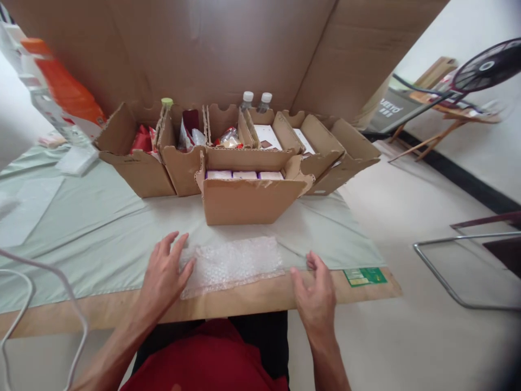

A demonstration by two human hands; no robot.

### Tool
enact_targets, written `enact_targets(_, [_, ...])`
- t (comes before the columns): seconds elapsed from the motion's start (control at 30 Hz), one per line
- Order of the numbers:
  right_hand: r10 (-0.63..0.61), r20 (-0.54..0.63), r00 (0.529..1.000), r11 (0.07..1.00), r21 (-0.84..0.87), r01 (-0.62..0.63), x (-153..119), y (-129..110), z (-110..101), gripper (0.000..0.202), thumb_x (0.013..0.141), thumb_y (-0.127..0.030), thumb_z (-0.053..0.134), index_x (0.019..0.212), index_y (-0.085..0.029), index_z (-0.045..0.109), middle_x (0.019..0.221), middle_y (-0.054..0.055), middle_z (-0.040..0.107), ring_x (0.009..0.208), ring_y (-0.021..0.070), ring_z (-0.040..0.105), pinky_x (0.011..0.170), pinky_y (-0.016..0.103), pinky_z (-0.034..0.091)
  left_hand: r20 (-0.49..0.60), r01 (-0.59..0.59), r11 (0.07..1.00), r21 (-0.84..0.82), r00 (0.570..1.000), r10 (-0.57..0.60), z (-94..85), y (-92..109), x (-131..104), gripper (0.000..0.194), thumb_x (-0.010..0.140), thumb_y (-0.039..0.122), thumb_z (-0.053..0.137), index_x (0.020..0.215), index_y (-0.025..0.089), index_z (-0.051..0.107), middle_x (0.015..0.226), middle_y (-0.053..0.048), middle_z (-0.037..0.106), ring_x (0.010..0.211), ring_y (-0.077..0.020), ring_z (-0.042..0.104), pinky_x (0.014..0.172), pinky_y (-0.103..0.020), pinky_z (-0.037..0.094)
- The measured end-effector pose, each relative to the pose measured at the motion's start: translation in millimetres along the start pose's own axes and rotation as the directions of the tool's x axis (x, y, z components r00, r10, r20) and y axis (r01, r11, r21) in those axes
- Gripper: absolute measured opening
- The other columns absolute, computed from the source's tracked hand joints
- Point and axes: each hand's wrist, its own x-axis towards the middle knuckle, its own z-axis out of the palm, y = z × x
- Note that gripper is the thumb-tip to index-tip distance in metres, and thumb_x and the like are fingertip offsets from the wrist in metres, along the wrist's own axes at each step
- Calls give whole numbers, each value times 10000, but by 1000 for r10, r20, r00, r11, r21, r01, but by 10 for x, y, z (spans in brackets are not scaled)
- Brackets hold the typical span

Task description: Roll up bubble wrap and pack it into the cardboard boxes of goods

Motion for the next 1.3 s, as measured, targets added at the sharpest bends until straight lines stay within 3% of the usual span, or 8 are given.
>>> enact_targets(0.17, [-253, 165, 953, 967, 46, 249, 59, -409, 96, 348, 989, -317, 513, 1299, -225, 641, 1320, 135, 677, 1233, 300, 619, 1043, 531, 506, -81, -200, 980, -8, 977, 198, -68, 126, -151, 386, 978, 230, 506, 1361, 229, 548, 1471, -165, 523, 1360, -330, 511, 1069, -525, 491])
enact_targets(0.4, [-547, 604, 580, 804, 184, 566, -11, -1230, 932, 419, 986, -226, 513, 1394, -188, 598, 1496, 122, 575, 1436, 278, 456, 1119, 455, 442, 142, -343, 922, 182, 937, 320, 339, 163, -341, 488, 983, 272, 463, 1456, 168, 516, 1550, -174, 511, 1458, -344, 440, 1178, -566, 325])
enact_targets(0.67, [-254, 454, 854, 890, -235, 390, 173, 257, 186, 519, 991, -434, 498, 1473, -245, 539, 1555, 128, 517, 1440, 346, 455, 1128, 587, 371, 171, -318, 925, 208, 943, 285, 426, 69, -436, 525, 995, 370, 455, 1499, 230, 503, 1603, -117, 460, 1503, -323, 383, 1246, -544, 171])
enact_targets(0.83, [-279, 238, 930, 915, -227, 333, 174, 133, -78, 396, 1033, -371, 410, 1276, -213, 681, 1420, 143, 637, 1392, 346, 513, 1076, 573, 416, 181, -288, 944, 164, 949, 258, 429, 81, -429, 521, 990, 366, 461, 1490, 234, 517, 1612, -120, 444, 1509, -340, 374, 1238, -567, 192])
enact_targets(0.93, [-412, 275, 868, 893, -67, 445, 73, -480, 151, 384, 1031, -275, 424, 1348, -233, 637, 1431, 106, 635, 1421, 292, 492, 1120, 514, 402, 187, -304, 934, 189, 945, 270, 416, 69, -428, 523, 993, 365, 463, 1497, 234, 511, 1606, -130, 451, 1502, -346, 385, 1227, -576, 207])
enact_targets(1.0, [-519, 427, 741, 834, 65, 547, -16, -799, 361, 398, 1019, -260, 458, 1385, -247, 613, 1485, 95, 593, 1427, 274, 485, 1125, 486, 413, 190, -319, 922, 221, 941, 280, 409, 61, -429, 521, 999, 362, 461, 1501, 232, 506, 1603, -135, 454, 1498, -342, 393, 1222, -574, 217])
enact_targets(1.1, [-563, 569, 599, 785, 141, 604, -93, -758, 490, 399, 989, -313, 547, 1377, -260, 625, 1507, 97, 574, 1410, 285, 499, 1122, 498, 419, 200, -322, 918, 233, 939, 279, 413, 54, -432, 513, 1001, 356, 463, 1498, 238, 511, 1607, -131, 450, 1503, -332, 387, 1222, -564, 225])
enact_targets(1.3, [-261, 255, 931, 918, -233, 321, 148, 309, -188, 353, 1002, -360, 444, 1068, -218, 760, 1207, 122, 754, 1206, 330, 647, 982, 530, 473, 219, -288, 948, 134, 942, 255, 361, 53, -395, 510, 1006, 390, 453, 1490, 240, 514, 1620, -123, 432, 1522, -342, 344, 1219, -589, 241])
